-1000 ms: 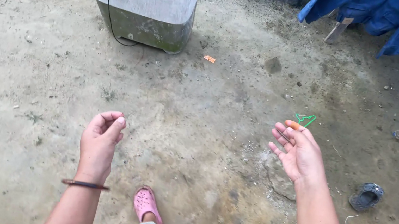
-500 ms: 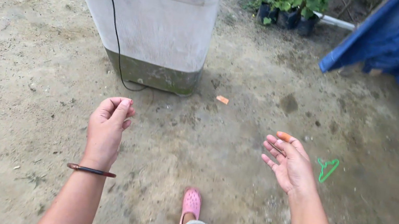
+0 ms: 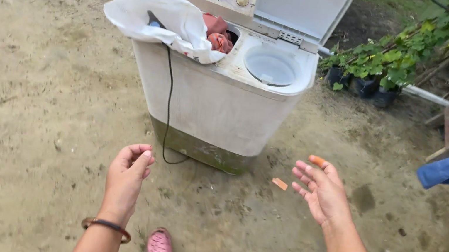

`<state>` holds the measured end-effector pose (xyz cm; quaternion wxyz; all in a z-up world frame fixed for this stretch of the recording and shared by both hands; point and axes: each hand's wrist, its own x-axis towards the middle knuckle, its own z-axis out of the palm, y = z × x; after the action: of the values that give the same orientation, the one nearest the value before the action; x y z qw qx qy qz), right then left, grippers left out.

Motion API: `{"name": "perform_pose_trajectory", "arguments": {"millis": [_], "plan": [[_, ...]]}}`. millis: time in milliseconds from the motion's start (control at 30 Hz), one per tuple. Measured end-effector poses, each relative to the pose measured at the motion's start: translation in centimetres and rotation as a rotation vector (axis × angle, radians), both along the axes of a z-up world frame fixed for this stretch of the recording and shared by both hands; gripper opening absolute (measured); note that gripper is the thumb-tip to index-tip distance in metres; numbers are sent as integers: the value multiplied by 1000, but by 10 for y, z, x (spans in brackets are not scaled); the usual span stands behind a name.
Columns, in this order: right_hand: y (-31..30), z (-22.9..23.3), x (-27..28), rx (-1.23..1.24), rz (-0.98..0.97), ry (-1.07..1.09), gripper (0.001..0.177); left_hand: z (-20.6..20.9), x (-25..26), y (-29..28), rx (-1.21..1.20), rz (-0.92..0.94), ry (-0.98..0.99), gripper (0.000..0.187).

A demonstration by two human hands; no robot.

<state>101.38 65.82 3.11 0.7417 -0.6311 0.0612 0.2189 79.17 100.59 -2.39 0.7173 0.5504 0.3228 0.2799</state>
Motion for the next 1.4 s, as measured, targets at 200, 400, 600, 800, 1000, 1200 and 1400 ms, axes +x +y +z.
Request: {"name": "perform_pose_trajectory", "arguments": {"millis": [200, 400, 600, 800, 1000, 1200, 1400], "plan": [[105, -22, 29, 46, -125, 43, 42, 12, 82, 120, 75, -170, 27, 22], [172, -35, 61, 19, -198, 84, 42, 23, 153, 196, 293, -273, 94, 31], [234, -43, 132, -28, -178, 61, 44, 22, 204, 247, 407, -214, 51, 38], [321, -72, 231, -103, -72, -160, 47, 83, 251, 292, 905, -13, 193, 37], [417, -43, 290, -409, 209, -590, 68, 87, 298, 350, 1323, 183, 420, 65], [480, -29, 290, -920, 606, -685, 119, 63, 327, 394, 1046, -133, 935, 104], [487, -67, 288, -1095, 581, -608, 122, 17, 358, 428, 974, -359, 877, 100]]}}
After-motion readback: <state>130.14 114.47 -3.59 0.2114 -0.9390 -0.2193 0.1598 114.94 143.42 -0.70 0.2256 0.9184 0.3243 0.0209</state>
